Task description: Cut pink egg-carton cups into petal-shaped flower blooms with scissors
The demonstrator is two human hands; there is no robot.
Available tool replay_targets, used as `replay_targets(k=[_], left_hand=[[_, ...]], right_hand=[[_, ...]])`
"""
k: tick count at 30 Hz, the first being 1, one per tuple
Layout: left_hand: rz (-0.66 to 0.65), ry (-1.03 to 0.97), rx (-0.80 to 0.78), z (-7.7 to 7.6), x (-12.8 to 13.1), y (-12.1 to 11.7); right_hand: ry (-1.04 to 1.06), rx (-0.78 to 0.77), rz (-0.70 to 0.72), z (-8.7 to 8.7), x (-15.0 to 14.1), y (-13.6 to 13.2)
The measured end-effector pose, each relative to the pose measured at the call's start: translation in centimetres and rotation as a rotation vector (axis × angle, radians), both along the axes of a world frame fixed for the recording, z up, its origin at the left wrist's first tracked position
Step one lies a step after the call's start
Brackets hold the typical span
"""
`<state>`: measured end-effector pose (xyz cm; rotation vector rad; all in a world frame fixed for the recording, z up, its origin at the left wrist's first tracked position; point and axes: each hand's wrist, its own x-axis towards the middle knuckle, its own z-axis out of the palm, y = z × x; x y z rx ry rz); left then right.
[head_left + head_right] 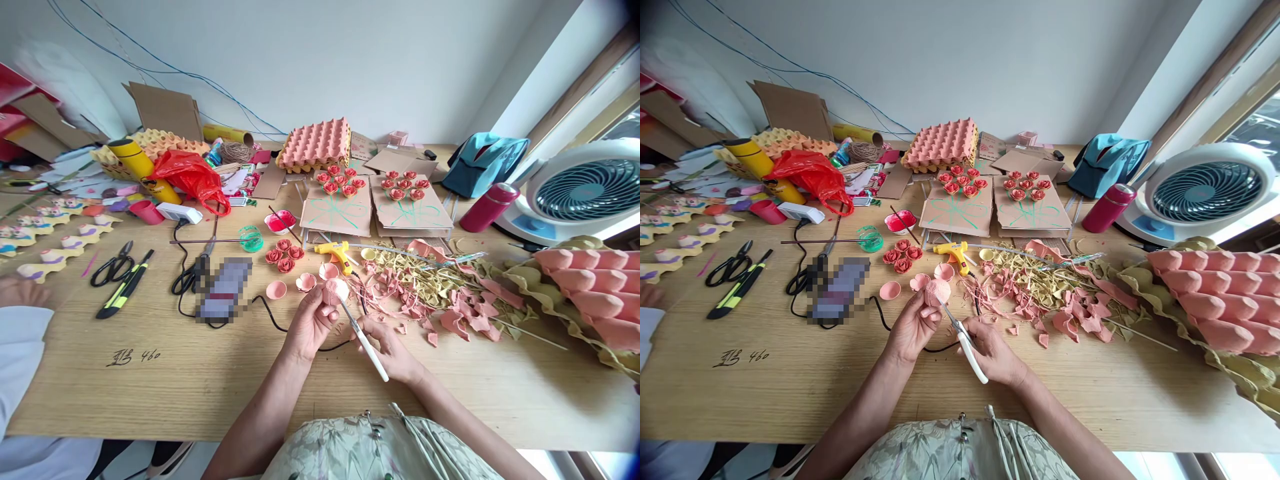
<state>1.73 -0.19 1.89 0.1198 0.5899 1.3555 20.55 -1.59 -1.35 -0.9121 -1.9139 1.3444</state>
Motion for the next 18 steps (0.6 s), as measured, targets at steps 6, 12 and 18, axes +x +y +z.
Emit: replay_targets(k=[6, 12, 18], left_hand=[[0.011, -0.046, -0.034, 0.01, -0.02, 0.00], [0.000, -0.036, -0.010, -0.36, -0.04, -0.03], [-0.015, -0.027, 0.012, -0.53, -0.14, -0.01]], right_hand=[[-0.008, 0.037, -0.007, 0.02, 0.02, 0.01], [-0.005, 0.053, 0.001, 0.09, 0.04, 0.04], [0.011, 0.049, 0.002, -0.14, 0.03, -0.02]])
